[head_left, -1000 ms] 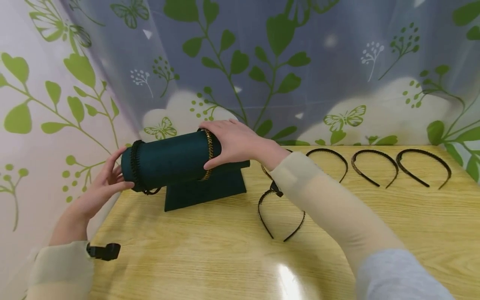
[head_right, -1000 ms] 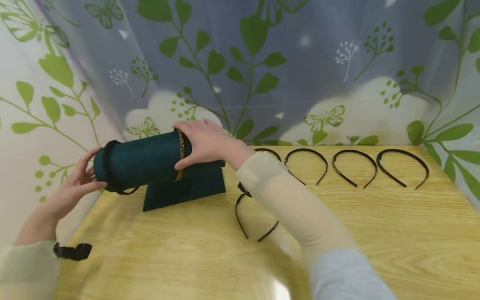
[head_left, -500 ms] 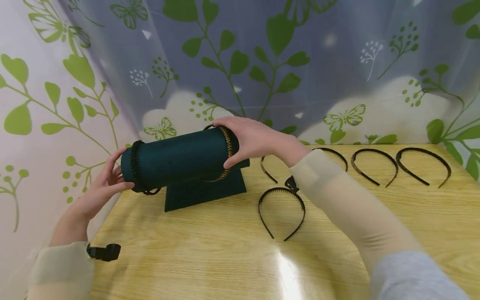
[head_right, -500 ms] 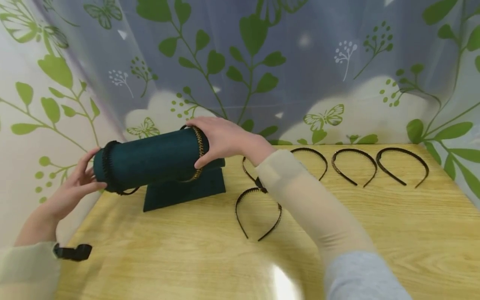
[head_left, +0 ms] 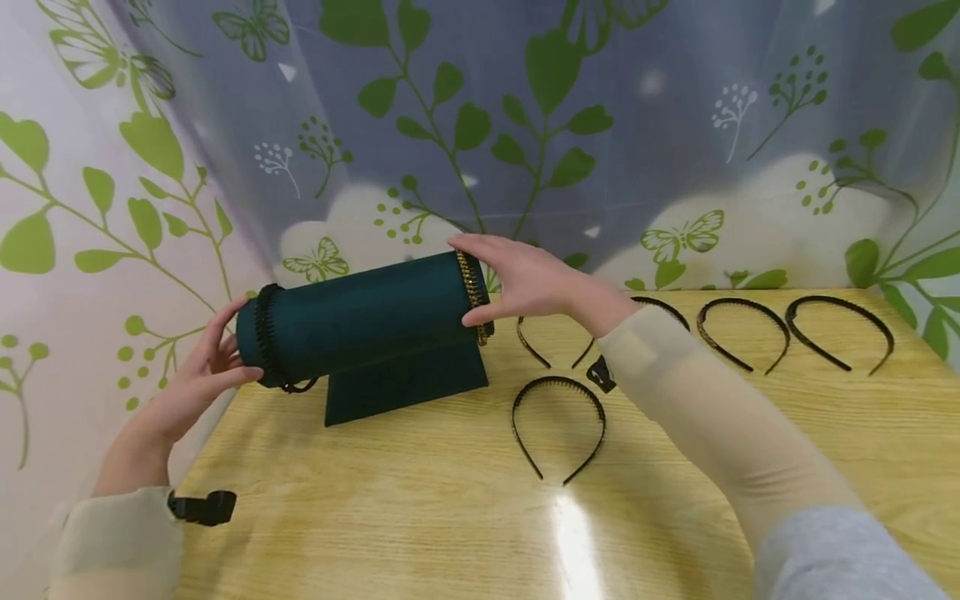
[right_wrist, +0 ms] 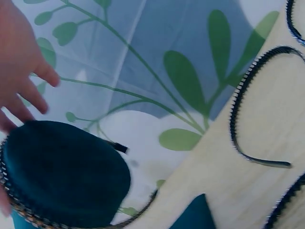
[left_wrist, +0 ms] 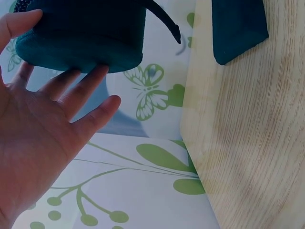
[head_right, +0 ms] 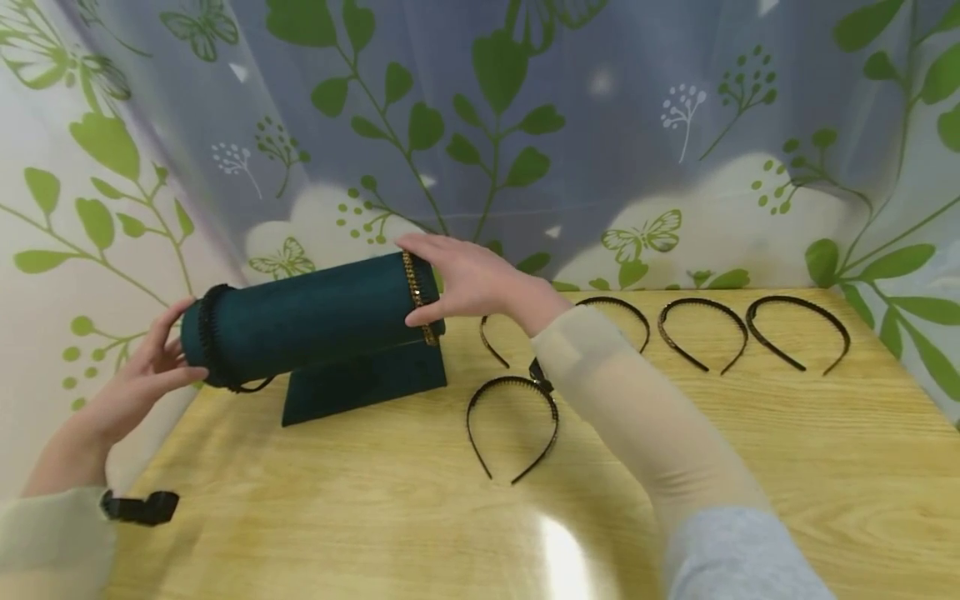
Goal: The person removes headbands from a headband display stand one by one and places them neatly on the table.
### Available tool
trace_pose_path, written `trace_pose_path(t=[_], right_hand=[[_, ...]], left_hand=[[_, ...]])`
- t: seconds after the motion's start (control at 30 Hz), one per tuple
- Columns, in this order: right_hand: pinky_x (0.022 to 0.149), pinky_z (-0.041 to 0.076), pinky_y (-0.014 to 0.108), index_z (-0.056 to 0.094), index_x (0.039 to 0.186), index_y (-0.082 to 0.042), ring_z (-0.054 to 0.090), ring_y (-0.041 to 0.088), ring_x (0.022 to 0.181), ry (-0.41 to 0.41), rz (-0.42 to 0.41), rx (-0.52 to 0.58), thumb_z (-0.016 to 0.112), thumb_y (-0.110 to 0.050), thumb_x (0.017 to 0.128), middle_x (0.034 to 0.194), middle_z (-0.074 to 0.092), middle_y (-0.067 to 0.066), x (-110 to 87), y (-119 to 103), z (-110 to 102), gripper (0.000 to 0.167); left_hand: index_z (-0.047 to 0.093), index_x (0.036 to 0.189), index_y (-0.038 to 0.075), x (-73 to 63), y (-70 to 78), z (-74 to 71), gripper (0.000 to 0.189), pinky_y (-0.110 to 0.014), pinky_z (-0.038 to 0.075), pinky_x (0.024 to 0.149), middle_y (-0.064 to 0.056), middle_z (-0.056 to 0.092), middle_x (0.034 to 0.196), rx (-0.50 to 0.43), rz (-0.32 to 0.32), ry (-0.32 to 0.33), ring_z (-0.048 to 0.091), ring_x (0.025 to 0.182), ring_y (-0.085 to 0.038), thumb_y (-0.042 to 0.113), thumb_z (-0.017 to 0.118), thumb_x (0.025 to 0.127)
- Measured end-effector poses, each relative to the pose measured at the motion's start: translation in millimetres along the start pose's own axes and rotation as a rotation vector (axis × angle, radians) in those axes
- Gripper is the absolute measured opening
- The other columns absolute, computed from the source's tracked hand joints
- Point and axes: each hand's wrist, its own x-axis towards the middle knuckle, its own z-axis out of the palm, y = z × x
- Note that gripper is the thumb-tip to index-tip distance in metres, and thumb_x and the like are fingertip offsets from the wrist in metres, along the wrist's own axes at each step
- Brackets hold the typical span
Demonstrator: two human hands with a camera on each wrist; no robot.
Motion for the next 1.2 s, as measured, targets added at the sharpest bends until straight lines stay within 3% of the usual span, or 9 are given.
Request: trace_pose_path(t=[0.2,0.37,0.57,0.8,0.93,1.2], right_hand=[[0.112,0.021,0.047,0.023,0.156,-0.02,0.022,0.022,0.144,0.133,-0.075,-0.041,0.064,-0.062,0.084,0.16,0.019,-0.001,-0.3,2,12,0.092],[0.113,0.021,0.046,0.036,0.151,-0.018,0.026,0.022,0.142,0.191,-0.102,-0.042,0.065,-0.054,0.088,0.158,0.026,0.001,-1.2,2,16,0.078],[0.112,0.02,0.048,0.028,0.154,-0.017,0.019,0.023,0.144,0.167,-0.125,-0.016,0.072,-0.057,0.08,0.16,0.016,0.002,-2.9,2,19,0.095],[0.113,0.016,0.048,0.008,0.157,-0.018,0.015,0.025,0.145,0.092,-0.14,-0.119,0.075,-0.065,0.07,0.162,0.004,0.001,-4.7,6,18,0.12],[0.114,0.013,0.046,0.003,0.157,-0.016,0.014,0.026,0.145,0.085,-0.139,-0.14,0.075,-0.066,0.07,0.161,0.004,0.004,-2.2,4,20,0.124],[0.114,0.014,0.049,0.009,0.156,-0.015,0.011,0.028,0.146,0.119,-0.125,-0.091,0.077,-0.064,0.069,0.161,0.001,0.006,2.3,6,26,0.121]], left_hand=[[0.01,0.156,0.03,-2.1,-1.7,-0.1,0.086,-0.019,0.047,0.085,0.009,0.046,0.135,-0.003,0.003,-0.002,0.054,0.114,-0.004,-0.017,0.046,0.094],[0.01,0.156,0.03,-1.5,-1.2,-0.2,0.085,-0.019,0.046,0.085,0.009,0.045,0.137,-0.002,0.009,-0.008,0.053,0.116,-0.005,-0.016,0.046,0.094],[0.009,0.156,0.031,-1.1,0.7,-1.2,0.085,-0.019,0.046,0.085,0.009,0.043,0.137,0.005,0.003,-0.006,0.053,0.115,-0.004,-0.016,0.046,0.095],[0.008,0.156,0.031,-1.1,1.2,-0.6,0.085,-0.02,0.046,0.085,0.009,0.043,0.138,0.004,0.004,-0.017,0.053,0.116,-0.005,-0.015,0.046,0.095],[0.009,0.156,0.031,-2.3,1.2,-1.2,0.085,-0.019,0.046,0.085,0.008,0.044,0.137,0.001,0.005,-0.013,0.054,0.115,-0.005,-0.016,0.045,0.095],[0.008,0.156,0.03,-1.0,-0.5,-1.2,0.085,-0.02,0.047,0.085,0.009,0.044,0.137,0.001,0.012,-0.021,0.054,0.115,-0.005,-0.016,0.045,0.095]])
